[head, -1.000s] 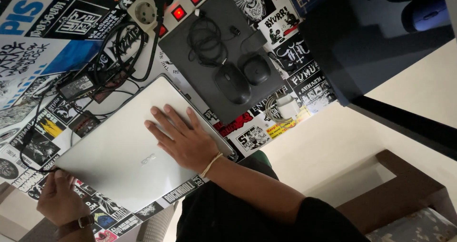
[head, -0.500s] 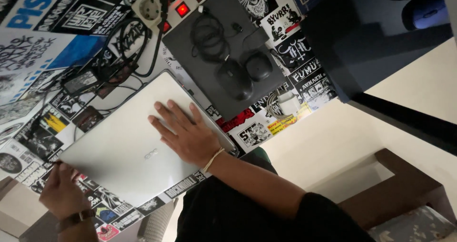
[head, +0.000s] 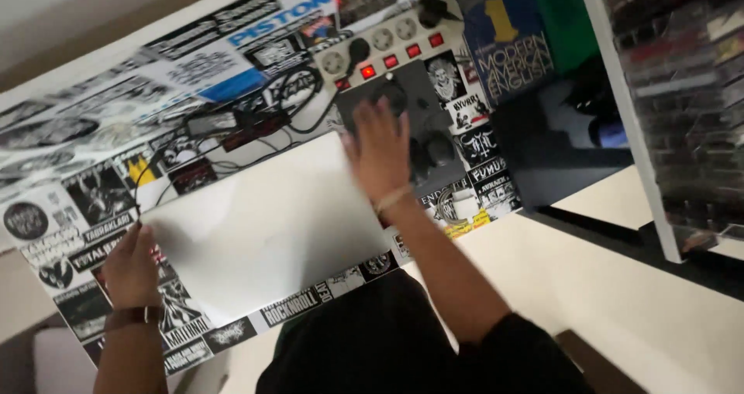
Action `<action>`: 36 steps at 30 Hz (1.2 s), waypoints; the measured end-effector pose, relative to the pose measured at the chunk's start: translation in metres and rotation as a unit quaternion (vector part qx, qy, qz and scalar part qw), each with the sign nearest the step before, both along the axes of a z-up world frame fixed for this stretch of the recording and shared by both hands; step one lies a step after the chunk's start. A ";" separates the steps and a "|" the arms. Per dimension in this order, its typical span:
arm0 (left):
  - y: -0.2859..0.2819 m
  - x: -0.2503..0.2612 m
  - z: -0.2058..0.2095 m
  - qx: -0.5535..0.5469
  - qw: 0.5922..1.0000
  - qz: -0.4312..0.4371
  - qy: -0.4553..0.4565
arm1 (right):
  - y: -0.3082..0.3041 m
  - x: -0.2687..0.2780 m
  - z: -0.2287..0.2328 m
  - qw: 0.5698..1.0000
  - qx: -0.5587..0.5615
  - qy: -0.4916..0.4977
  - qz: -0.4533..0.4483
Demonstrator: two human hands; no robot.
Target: Arranging a laptop and other electronic devices on a desk, including connecting power cables.
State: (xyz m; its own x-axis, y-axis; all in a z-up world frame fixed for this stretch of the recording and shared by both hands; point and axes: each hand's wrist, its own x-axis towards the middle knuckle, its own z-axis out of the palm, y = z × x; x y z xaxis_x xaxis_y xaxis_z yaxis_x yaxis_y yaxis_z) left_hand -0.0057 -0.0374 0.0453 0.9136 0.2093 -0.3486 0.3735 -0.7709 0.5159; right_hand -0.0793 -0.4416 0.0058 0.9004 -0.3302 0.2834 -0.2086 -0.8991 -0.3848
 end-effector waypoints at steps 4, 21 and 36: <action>-0.003 -0.013 0.006 -0.074 0.995 0.070 0.001 | -0.051 0.042 0.006 0.980 0.001 0.198 0.019; 0.036 -0.121 -0.024 0.042 0.996 -0.022 -0.073 | -0.011 -0.058 -0.005 0.996 0.019 0.018 0.083; 0.019 -0.101 -0.030 -0.236 0.965 0.046 0.107 | 0.051 -0.091 -0.010 0.919 0.308 0.192 -0.156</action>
State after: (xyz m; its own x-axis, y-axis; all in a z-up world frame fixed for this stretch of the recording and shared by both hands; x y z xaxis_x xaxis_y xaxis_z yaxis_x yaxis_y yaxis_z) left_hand -0.1071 -0.0188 0.0151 0.7952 0.0580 -0.6036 0.5662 -0.4274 0.7048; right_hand -0.1706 -0.3908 -0.0039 0.7294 -0.5802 -0.3624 -0.6455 -0.4083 -0.6455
